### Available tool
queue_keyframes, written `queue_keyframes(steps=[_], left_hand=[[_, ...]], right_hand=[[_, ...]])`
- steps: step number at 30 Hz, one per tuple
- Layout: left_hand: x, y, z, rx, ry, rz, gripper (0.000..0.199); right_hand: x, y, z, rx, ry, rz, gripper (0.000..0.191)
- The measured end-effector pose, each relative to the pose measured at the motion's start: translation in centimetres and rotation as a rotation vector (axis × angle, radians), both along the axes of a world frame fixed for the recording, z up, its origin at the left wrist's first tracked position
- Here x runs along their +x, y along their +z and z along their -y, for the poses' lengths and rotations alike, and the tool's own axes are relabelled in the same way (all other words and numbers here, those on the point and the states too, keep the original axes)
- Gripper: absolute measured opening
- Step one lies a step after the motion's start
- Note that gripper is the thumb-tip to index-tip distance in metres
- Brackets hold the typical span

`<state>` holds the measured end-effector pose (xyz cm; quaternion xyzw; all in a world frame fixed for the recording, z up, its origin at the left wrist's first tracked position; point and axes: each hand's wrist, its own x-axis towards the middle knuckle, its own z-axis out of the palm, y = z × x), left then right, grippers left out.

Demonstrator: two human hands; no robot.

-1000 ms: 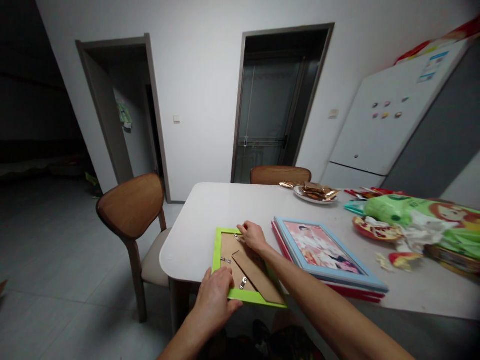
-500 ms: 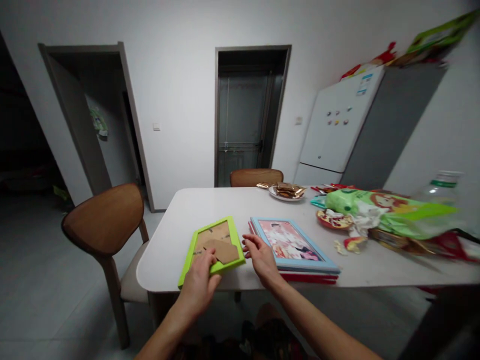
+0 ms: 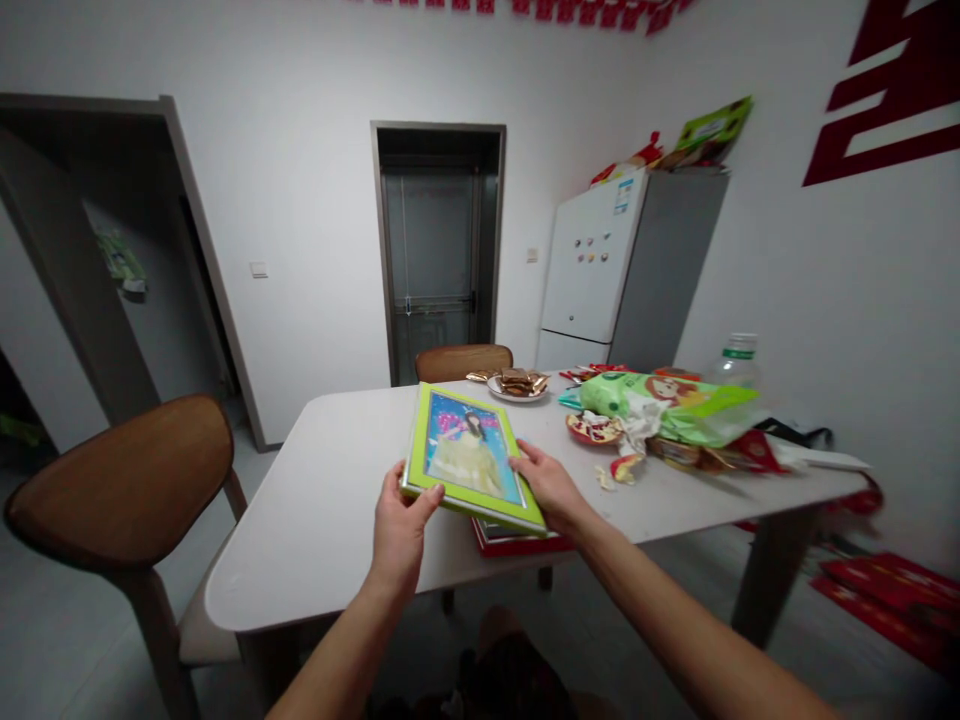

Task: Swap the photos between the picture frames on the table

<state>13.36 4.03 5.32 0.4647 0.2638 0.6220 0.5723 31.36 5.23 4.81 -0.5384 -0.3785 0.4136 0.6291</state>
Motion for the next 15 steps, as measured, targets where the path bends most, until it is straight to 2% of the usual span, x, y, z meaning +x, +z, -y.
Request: queue_keyframes(steps=[3,5,7,12,15], left_hand=[[2.8,-2.4,-1.1,-0.057,-0.106,-0.087,0.044],[4.5,-4.0,-1.5,-0.032,-0.097,-0.242,0.04],[5.7,-5.1,-1.6,0.01,-0.056,-0.389,0.036],[5.8,-6.4,-1.3,0.043,-0.003,-0.536,0.033],[5.2,-7.0,-1.2,0.004,-0.005,-0.673,0.048]], right_hand=[[5.6,0.5,-0.9,-0.153,-0.086,0.313,0.056],[8.1,0.1,-1.5,-0.259,-0.08,0.536,0.056],[9.6,-0.7,-1.9,-0.312,-0.071,0.671,0.053],[10.7,-2.1,-2.3,-0.324,-0.053,0.705,0.05],[10.9,-2.8,-1.6,-0.343,-0.044,0.685,0.05]])
